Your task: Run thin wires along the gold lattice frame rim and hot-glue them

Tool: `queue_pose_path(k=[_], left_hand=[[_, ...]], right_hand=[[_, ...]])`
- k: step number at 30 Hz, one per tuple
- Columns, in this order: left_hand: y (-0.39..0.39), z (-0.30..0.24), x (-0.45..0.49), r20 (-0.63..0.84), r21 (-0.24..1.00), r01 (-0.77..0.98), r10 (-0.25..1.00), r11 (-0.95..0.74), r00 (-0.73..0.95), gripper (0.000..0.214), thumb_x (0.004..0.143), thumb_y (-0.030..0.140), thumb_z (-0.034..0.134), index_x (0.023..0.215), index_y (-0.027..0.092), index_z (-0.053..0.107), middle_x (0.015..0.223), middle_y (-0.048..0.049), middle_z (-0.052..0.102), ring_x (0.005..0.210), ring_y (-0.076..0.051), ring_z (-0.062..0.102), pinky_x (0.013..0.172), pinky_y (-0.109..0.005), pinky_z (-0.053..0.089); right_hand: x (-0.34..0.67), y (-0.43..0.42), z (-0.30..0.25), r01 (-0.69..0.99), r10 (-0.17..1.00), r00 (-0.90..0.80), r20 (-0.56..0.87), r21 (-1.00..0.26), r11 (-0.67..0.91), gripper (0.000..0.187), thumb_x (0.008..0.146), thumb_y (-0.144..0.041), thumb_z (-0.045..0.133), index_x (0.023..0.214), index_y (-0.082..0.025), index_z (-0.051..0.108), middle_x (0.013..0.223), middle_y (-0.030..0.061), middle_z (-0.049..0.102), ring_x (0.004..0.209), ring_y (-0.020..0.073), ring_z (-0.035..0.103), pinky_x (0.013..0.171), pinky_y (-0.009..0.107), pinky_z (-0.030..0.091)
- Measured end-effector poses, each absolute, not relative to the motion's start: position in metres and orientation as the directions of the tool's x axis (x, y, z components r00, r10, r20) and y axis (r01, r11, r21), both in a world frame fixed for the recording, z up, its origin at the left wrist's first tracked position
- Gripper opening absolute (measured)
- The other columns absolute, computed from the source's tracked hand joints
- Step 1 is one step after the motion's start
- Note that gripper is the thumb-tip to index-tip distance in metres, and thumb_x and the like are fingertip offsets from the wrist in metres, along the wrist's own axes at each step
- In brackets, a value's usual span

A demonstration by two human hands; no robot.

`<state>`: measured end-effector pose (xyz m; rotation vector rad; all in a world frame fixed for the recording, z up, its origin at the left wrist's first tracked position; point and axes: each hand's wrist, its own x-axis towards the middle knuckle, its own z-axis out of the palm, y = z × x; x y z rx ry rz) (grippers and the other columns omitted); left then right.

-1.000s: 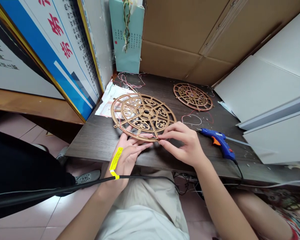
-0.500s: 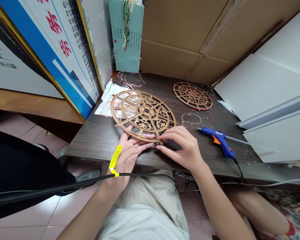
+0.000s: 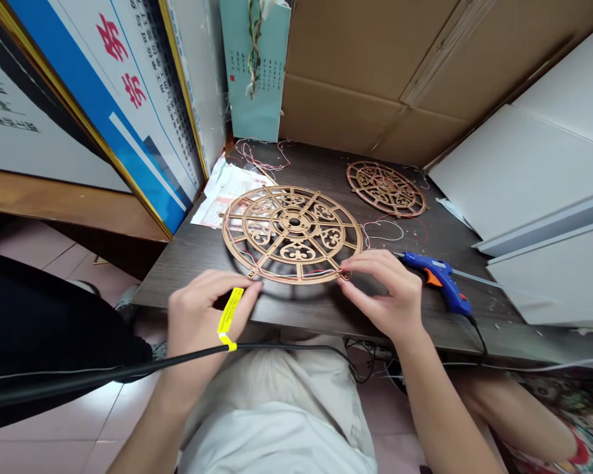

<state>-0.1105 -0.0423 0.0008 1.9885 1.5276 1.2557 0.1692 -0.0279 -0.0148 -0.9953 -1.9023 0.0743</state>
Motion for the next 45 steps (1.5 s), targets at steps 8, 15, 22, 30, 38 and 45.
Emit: queue_pose_path(k=[8,15,22,30,38,45], left_hand=[[-0.029,-0.008,-0.133,0.765,0.247,0.683,0.571,-0.688,0.299,0.03,0.069,0.012,0.088,0.091,0.017,0.069,0.097,-0.004,0.068,0.098,-0.018,0.063,0.094,-0.035,0.053],[-0.025,-0.017,-0.126,0.656,0.321,0.62,0.641,-0.716,0.399,0.021,0.08,0.019,0.08,0.097,0.022,0.068,0.102,-0.0007,0.07,0.102,-0.016,0.062,0.102,-0.037,0.049],[-0.028,-0.018,-0.125,0.598,0.311,0.666,0.684,-0.678,0.417,0.014,0.086,0.016,0.073,0.096,0.023,0.068,0.1,0.001,0.07,0.098,-0.014,0.06,0.095,-0.032,0.047],[-0.03,-0.015,-0.117,0.594,0.292,0.698,0.696,-0.654,0.404,0.021,0.086,0.017,0.073,0.105,0.022,0.065,0.104,-0.0018,0.065,0.103,-0.015,0.056,0.095,-0.031,0.047],[-0.022,-0.001,-0.109,0.468,0.255,0.695,0.715,-0.672,0.519,0.009,0.094,0.016,0.059,0.1,0.021,0.065,0.104,-0.0035,0.062,0.104,-0.016,0.055,0.095,-0.033,0.046],[-0.02,0.002,-0.107,0.448,0.285,0.683,0.723,-0.672,0.525,0.01,0.095,0.015,0.056,0.097,0.018,0.064,0.1,-0.0047,0.062,0.097,-0.015,0.055,0.088,-0.032,0.046]], right_hand=[[0.183,-0.034,-0.024,0.665,0.771,-0.244,0.587,-0.477,0.574,0.021,0.088,-0.013,0.073,0.105,-0.023,0.069,0.107,0.0001,0.071,0.105,0.0146,0.064,0.097,0.033,0.053],[0.183,-0.032,-0.026,0.661,0.832,-0.21,0.514,-0.553,0.508,0.014,0.088,-0.017,0.073,0.101,-0.023,0.07,0.105,0.0003,0.071,0.103,0.016,0.065,0.095,0.034,0.053],[0.182,-0.033,-0.027,0.667,0.833,-0.187,0.521,-0.555,0.497,0.015,0.086,-0.016,0.074,0.1,-0.023,0.07,0.104,0.0,0.071,0.103,0.0164,0.065,0.095,0.034,0.053],[0.181,-0.035,-0.025,0.659,0.813,-0.142,0.565,-0.559,0.504,0.017,0.084,-0.013,0.074,0.098,-0.022,0.069,0.103,-0.0003,0.072,0.101,0.016,0.066,0.094,0.033,0.054],[0.18,-0.035,-0.024,0.651,0.8,-0.137,0.584,-0.555,0.517,0.017,0.084,-0.013,0.074,0.098,-0.022,0.07,0.103,0.0014,0.072,0.101,0.0177,0.066,0.094,0.036,0.054],[0.178,-0.035,-0.022,0.646,0.785,-0.143,0.602,-0.544,0.535,0.019,0.083,-0.011,0.074,0.098,-0.022,0.07,0.102,0.0008,0.072,0.1,0.0172,0.065,0.093,0.036,0.055]])
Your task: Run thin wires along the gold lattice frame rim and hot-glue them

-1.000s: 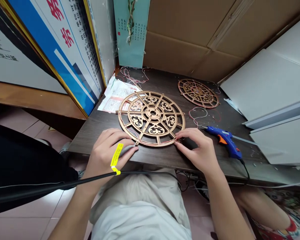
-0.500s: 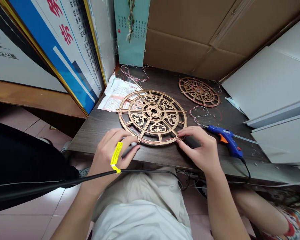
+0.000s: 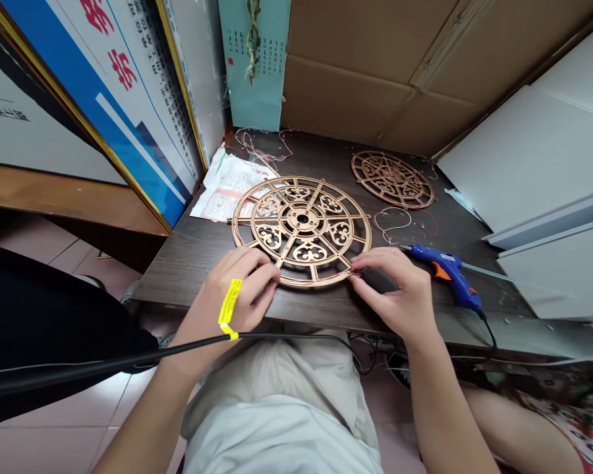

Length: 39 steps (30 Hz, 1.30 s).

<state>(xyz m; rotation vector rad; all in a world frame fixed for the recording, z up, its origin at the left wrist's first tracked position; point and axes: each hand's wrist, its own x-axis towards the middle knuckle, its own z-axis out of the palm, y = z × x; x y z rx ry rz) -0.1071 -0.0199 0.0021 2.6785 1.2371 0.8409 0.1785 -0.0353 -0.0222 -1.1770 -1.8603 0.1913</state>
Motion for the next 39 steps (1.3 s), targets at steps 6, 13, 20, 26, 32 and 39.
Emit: queue_pose_path(k=[6,13,20,26,32,39], left_hand=[[-0.0213,-0.0008,-0.1052,0.451,0.205,0.702,0.702,-0.682,0.551,0.007,0.095,0.014,0.055,0.097,0.017,0.061,0.1,-0.0042,0.063,0.095,-0.016,0.054,0.086,-0.032,0.046],[-0.0205,-0.0052,-0.1043,0.522,0.248,0.694,0.697,-0.676,0.493,0.01,0.093,0.013,0.058,0.101,0.019,0.057,0.101,-0.0031,0.063,0.1,-0.016,0.056,0.09,-0.031,0.046],[-0.0203,-0.0073,-0.1055,0.542,0.227,0.693,0.68,-0.684,0.494,0.018,0.09,0.012,0.06,0.106,0.019,0.056,0.102,-0.0031,0.062,0.099,-0.016,0.055,0.091,-0.031,0.047],[-0.02,-0.0063,-0.1063,0.54,0.197,0.699,0.671,-0.687,0.508,0.013,0.089,0.012,0.061,0.099,0.02,0.06,0.101,-0.0033,0.06,0.099,-0.017,0.055,0.088,-0.031,0.046],[-0.0209,-0.0065,-0.105,0.558,0.243,0.692,0.681,-0.68,0.474,0.018,0.088,0.011,0.062,0.104,0.018,0.055,0.104,-0.0042,0.063,0.104,-0.018,0.057,0.095,-0.032,0.048],[-0.0208,-0.007,-0.1059,0.569,0.211,0.704,0.671,-0.678,0.476,0.015,0.087,0.01,0.063,0.099,0.019,0.06,0.102,-0.0027,0.062,0.101,-0.016,0.057,0.091,-0.03,0.047]], right_hand=[[0.177,-0.0365,-0.0212,0.641,0.759,-0.126,0.638,-0.532,0.554,0.022,0.082,-0.009,0.074,0.099,-0.022,0.07,0.102,0.0009,0.072,0.1,0.017,0.065,0.092,0.035,0.055],[0.1772,-0.0351,-0.0211,0.636,0.76,-0.119,0.639,-0.539,0.552,0.022,0.08,-0.008,0.075,0.097,-0.022,0.07,0.099,0.0007,0.072,0.097,0.0173,0.066,0.09,0.036,0.056],[0.1779,-0.0363,-0.0211,0.633,0.754,-0.114,0.647,-0.537,0.558,0.022,0.08,-0.008,0.075,0.096,-0.022,0.07,0.099,0.0012,0.073,0.096,0.0177,0.066,0.09,0.037,0.056],[0.1778,-0.0368,-0.022,0.628,0.753,-0.114,0.648,-0.541,0.56,0.023,0.079,-0.007,0.075,0.097,-0.022,0.07,0.099,0.0009,0.072,0.096,0.0172,0.066,0.09,0.036,0.056],[0.1777,-0.0365,-0.0213,0.63,0.754,-0.113,0.647,-0.54,0.558,0.023,0.079,-0.007,0.075,0.096,-0.021,0.07,0.098,0.0012,0.072,0.096,0.0174,0.066,0.09,0.036,0.055],[0.177,-0.0369,-0.0209,0.626,0.751,-0.116,0.65,-0.539,0.563,0.022,0.079,-0.007,0.075,0.096,-0.021,0.07,0.098,0.0009,0.072,0.095,0.0167,0.066,0.089,0.035,0.055]])
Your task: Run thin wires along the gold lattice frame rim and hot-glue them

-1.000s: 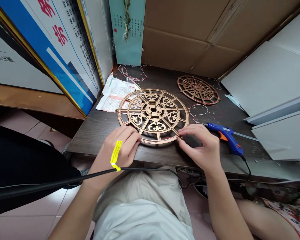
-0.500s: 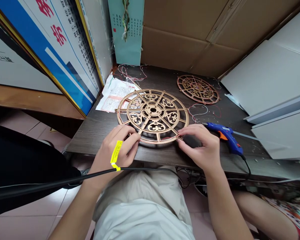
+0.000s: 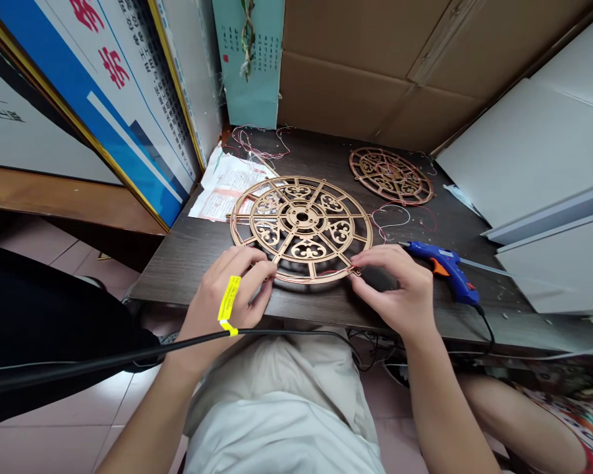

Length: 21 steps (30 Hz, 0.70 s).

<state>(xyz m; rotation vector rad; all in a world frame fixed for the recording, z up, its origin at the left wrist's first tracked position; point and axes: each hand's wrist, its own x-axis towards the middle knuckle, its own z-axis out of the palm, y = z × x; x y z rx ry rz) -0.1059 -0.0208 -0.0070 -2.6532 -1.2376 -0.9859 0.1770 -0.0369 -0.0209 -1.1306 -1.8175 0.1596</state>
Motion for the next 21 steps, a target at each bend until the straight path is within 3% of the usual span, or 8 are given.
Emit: queue_pose_path(k=[10,21], left_hand=[[-0.0203,-0.0095,-0.1046,0.61,0.189,0.707,0.646,-0.681,0.459,0.013,0.086,0.008,0.066,0.095,0.018,0.064,0.1,-0.0027,0.061,0.099,-0.016,0.057,0.089,-0.029,0.048],[-0.0214,-0.0083,-0.1035,0.617,0.221,0.704,0.656,-0.675,0.435,0.016,0.086,0.008,0.064,0.097,0.017,0.059,0.099,-0.002,0.065,0.099,-0.016,0.059,0.092,-0.031,0.05]], right_hand=[[0.1764,-0.0379,-0.0205,0.632,0.745,-0.124,0.656,-0.527,0.569,0.023,0.079,-0.007,0.076,0.095,-0.021,0.07,0.098,0.0004,0.072,0.095,0.0161,0.065,0.088,0.034,0.055],[0.1767,-0.0373,-0.0218,0.632,0.749,-0.119,0.652,-0.532,0.563,0.022,0.079,-0.007,0.076,0.095,-0.021,0.07,0.098,0.0009,0.072,0.095,0.0164,0.065,0.088,0.035,0.055]])
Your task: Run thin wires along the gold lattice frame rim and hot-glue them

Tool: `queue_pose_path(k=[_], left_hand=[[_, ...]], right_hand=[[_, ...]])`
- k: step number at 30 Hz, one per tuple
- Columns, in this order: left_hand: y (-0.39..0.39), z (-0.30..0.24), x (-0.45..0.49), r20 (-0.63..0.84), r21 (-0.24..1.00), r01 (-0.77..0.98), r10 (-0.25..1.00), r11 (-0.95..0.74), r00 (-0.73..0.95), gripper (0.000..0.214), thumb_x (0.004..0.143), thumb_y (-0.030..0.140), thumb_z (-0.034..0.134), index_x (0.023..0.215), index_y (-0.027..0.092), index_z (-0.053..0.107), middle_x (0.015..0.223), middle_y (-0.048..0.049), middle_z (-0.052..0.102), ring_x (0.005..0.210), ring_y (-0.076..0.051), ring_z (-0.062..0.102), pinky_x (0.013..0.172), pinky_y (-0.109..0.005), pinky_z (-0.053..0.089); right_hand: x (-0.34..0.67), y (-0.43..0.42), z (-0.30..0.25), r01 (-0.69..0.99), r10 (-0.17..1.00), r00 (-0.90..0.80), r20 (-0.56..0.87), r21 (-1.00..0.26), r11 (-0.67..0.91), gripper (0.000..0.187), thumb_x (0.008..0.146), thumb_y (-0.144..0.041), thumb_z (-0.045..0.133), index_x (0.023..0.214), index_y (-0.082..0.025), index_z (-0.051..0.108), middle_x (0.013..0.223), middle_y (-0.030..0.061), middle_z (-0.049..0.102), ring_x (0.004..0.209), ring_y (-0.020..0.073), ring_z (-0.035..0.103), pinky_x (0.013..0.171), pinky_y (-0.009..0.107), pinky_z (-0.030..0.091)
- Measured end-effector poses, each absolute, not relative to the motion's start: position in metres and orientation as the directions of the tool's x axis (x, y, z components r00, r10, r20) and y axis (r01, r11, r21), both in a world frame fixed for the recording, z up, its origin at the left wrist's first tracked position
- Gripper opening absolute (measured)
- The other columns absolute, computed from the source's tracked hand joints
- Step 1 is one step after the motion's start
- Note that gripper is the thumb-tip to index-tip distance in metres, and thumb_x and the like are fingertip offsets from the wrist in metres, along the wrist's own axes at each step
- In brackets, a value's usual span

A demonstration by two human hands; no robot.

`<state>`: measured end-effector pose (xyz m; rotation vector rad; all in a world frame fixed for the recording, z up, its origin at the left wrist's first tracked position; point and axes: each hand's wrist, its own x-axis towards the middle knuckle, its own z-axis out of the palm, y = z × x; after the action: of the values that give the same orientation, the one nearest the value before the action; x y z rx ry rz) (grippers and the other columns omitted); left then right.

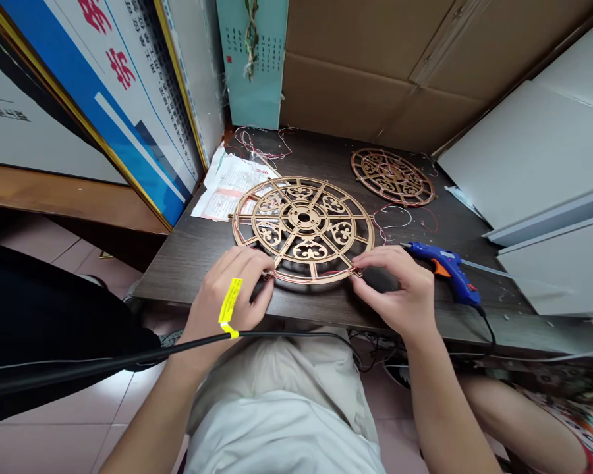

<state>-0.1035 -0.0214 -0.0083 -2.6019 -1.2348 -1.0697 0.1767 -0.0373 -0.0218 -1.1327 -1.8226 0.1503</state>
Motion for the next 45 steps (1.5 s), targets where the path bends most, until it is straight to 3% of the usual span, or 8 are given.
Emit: queue_pose_path(k=[14,45], left_hand=[[-0.0208,-0.0092,-0.1038,0.647,0.168,0.709,0.619,-0.685,0.445,0.014,0.083,0.01,0.07,0.093,0.017,0.066,0.098,-0.0021,0.062,0.096,-0.014,0.056,0.09,-0.028,0.049],[-0.0204,-0.0161,-0.105,0.676,0.182,0.683,0.595,-0.707,0.436,0.015,0.083,0.008,0.07,0.095,0.017,0.067,0.094,-0.003,0.064,0.092,-0.013,0.056,0.085,-0.027,0.05]], right_hand=[[0.175,-0.0383,-0.0204,0.632,0.734,-0.119,0.668,-0.519,0.575,0.023,0.078,-0.006,0.076,0.095,-0.021,0.07,0.096,0.001,0.072,0.093,0.0164,0.065,0.088,0.035,0.055],[0.1774,-0.038,-0.0222,0.652,0.771,-0.153,0.618,-0.523,0.549,0.021,0.081,-0.008,0.073,0.096,-0.022,0.068,0.099,-0.0003,0.071,0.097,0.0164,0.064,0.09,0.034,0.054]])
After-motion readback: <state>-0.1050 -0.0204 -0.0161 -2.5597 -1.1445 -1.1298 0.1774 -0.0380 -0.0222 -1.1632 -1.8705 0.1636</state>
